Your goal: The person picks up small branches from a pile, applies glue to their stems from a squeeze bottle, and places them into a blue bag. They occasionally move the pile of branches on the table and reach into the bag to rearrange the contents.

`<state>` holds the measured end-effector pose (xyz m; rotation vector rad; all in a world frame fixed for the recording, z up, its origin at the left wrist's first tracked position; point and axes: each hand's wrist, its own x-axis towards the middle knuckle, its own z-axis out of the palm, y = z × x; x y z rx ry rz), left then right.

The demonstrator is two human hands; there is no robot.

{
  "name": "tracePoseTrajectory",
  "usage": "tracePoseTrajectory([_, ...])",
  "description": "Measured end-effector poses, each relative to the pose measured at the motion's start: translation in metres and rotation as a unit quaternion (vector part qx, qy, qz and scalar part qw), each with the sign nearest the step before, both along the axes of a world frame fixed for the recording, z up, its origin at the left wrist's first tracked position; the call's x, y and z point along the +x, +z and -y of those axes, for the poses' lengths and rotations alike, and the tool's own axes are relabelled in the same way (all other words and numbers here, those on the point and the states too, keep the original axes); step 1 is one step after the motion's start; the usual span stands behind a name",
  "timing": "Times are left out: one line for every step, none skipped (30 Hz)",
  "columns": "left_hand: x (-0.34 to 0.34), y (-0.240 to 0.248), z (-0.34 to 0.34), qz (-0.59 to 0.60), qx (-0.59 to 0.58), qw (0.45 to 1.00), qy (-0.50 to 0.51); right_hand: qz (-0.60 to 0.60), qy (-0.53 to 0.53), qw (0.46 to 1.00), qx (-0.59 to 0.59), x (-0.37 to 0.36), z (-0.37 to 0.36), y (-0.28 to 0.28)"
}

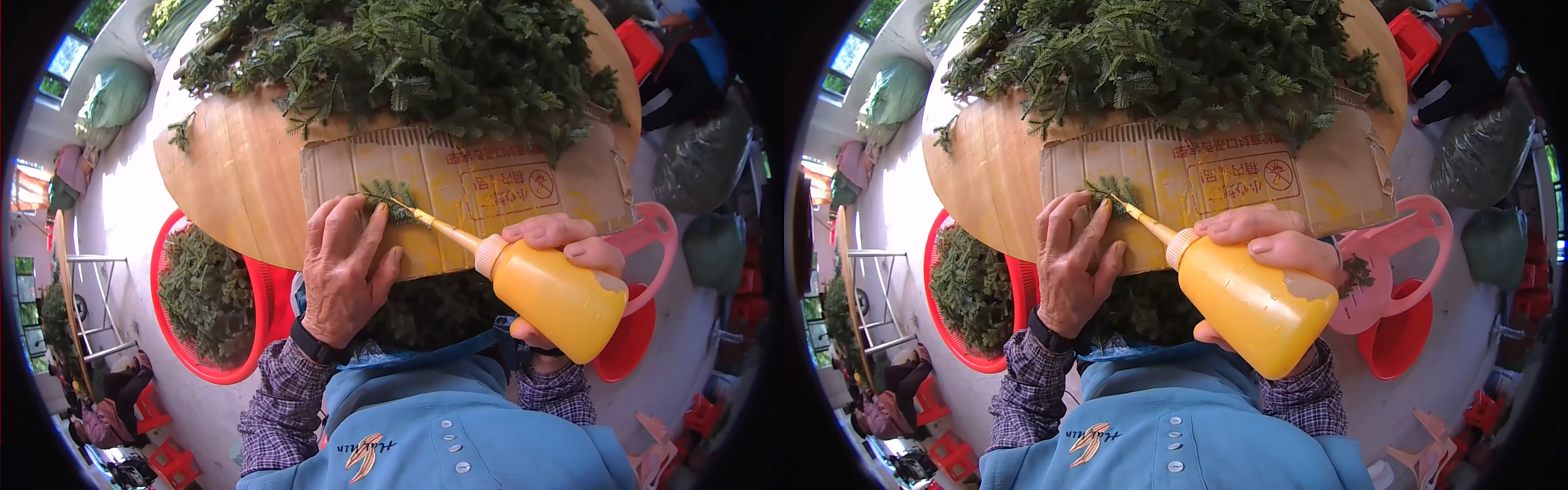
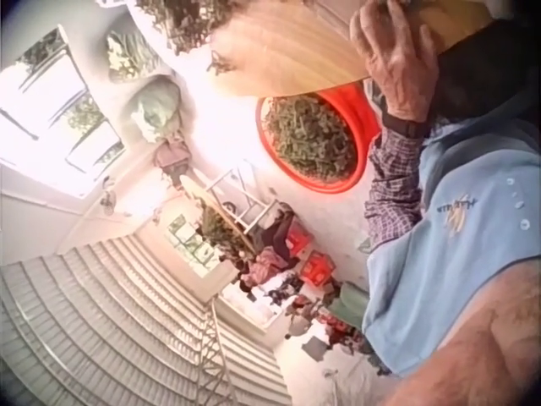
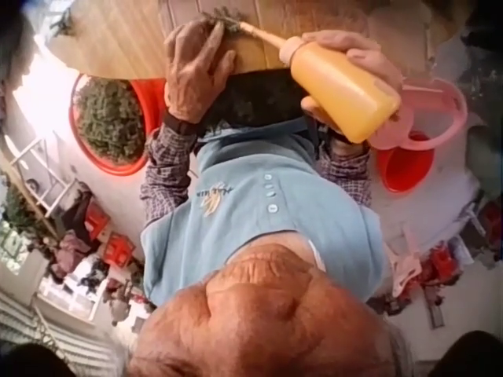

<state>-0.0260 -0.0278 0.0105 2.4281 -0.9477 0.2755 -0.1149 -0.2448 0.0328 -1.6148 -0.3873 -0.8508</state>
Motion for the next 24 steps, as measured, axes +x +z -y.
tracePoseTrajectory([0.001, -0.002, 0.0, 0.002, -0.002, 1.0, -0.007, 0.001, 0.006, 1.0, -0.002, 0.003, 0.0, 0.0])
tracePoseTrajectory([0.002, -0.004, -0.001, 0.005, -0.004, 1.0, -0.014, -0.001, 0.007, 1.0, -0.003, 0.005, 0.0, -0.001])
tracePoseTrajectory([0.003, -0.005, -0.001, 0.008, -0.005, 1.0, -0.019, -0.003, 0.012, 1.0, -0.007, 0.007, -0.001, -0.001])
tracePoseTrajectory([0.004, -0.006, -0.002, 0.006, -0.006, 1.0, -0.018, -0.005, 0.017, 1.0, -0.01, 0.009, -0.002, -0.002])
tracePoseTrajectory([0.004, -0.006, -0.001, 0.012, -0.008, 1.0, -0.017, -0.007, 0.022, 1.0, -0.014, 0.011, -0.003, -0.002])
tracePoseTrajectory([0.004, -0.007, -0.001, 0.017, -0.01, 1.0, -0.016, -0.008, 0.023, 1.0, -0.015, 0.013, -0.004, -0.001])
tracePoseTrajectory([0.004, -0.007, -0.001, 0.022, -0.011, 1.0, -0.016, -0.009, 0.029, 0.999, -0.013, 0.015, -0.005, -0.001])
tracePoseTrajectory([0.004, -0.008, -0.001, 0.021, -0.012, 1.0, -0.016, -0.01, 0.032, 0.999, -0.011, 0.017, -0.006, -0.001])
tracePoseTrajectory([0.005, -0.009, -0.001, 0.022, -0.014, 1.0, -0.017, -0.012, 0.036, 0.999, -0.01, 0.018, -0.007, -0.002])
tracePoseTrajectory([0.005, -0.01, -0.001, 0.023, -0.016, 0.999, -0.019, -0.013, 0.036, 0.999, -0.011, 0.019, -0.007, -0.002])
tracePoseTrajectory([0.005, -0.011, -0.001, 0.024, -0.017, 0.999, -0.021, -0.018, 0.035, 0.999, -0.015, 0.019, -0.008, -0.002])
tracePoseTrajectory([0.005, -0.012, -0.002, 0.022, -0.019, 0.999, -0.021, -0.024, 0.034, 0.999, -0.02, 0.02, -0.008, -0.003])
tracePoseTrajectory([0.005, -0.012, -0.002, 0.023, -0.018, 0.999, -0.02, -0.029, 0.034, 0.999, -0.025, 0.021, -0.008, -0.003])
tracePoseTrajectory([0.005, -0.011, -0.002, 0.024, -0.017, 0.999, -0.02, -0.03, 0.034, 0.999, -0.025, 0.021, -0.008, -0.003])
tracePoseTrajectory([0.005, -0.011, -0.002, 0.025, -0.016, 0.999, -0.019, -0.032, 0.034, 0.998, -0.031, 0.021, -0.008, -0.003])
tracePoseTrajectory([0.005, -0.011, -0.002, 0.024, -0.017, 0.999, -0.019, -0.034, 0.034, 0.998, -0.037, 0.021, -0.007, -0.002])
tracePoseTrajectory([0.005, -0.011, -0.002, 0.023, -0.019, 0.999, -0.019, -0.036, 0.034, 0.998, -0.043, 0.02, -0.007, -0.002])
tracePoseTrajectory([0.005, -0.011, -0.002, 0.022, -0.021, 0.999, -0.018, -0.037, 0.033, 0.998, -0.043, 0.019, -0.007, -0.002])
tracePoseTrajectory([0.005, -0.011, -0.002, 0.021, -0.023, 0.999, -0.018, -0.037, 0.033, 0.998, -0.039, 0.018, -0.007, -0.003])
tracePoseTrajectory([0.005, -0.011, -0.001, 0.02, -0.024, 0.999, -0.019, -0.037, 0.033, 0.998, -0.035, 0.017, -0.007, -0.003])
tracePoseTrajectory([0.005, -0.012, -0.001, 0.022, -0.025, 0.999, -0.019, -0.036, 0.033, 0.998, -0.031, 0.015, -0.007, -0.003])
tracePoseTrajectory([0.005, -0.012, -0.001, 0.025, -0.026, 0.999, -0.018, -0.037, 0.032, 0.998, -0.031, 0.014, -0.007, -0.003])
tracePoseTrajectory([0.005, -0.012, -0.002, 0.027, -0.027, 0.999, -0.018, -0.037, 0.029, 0.998, -0.031, 0.012, -0.006, -0.004])
tracePoseTrajectory([0.005, -0.012, -0.002, 0.027, -0.027, 0.999, -0.019, -0.037, 0.026, 0.999, -0.031, 0.01, -0.006, -0.004])
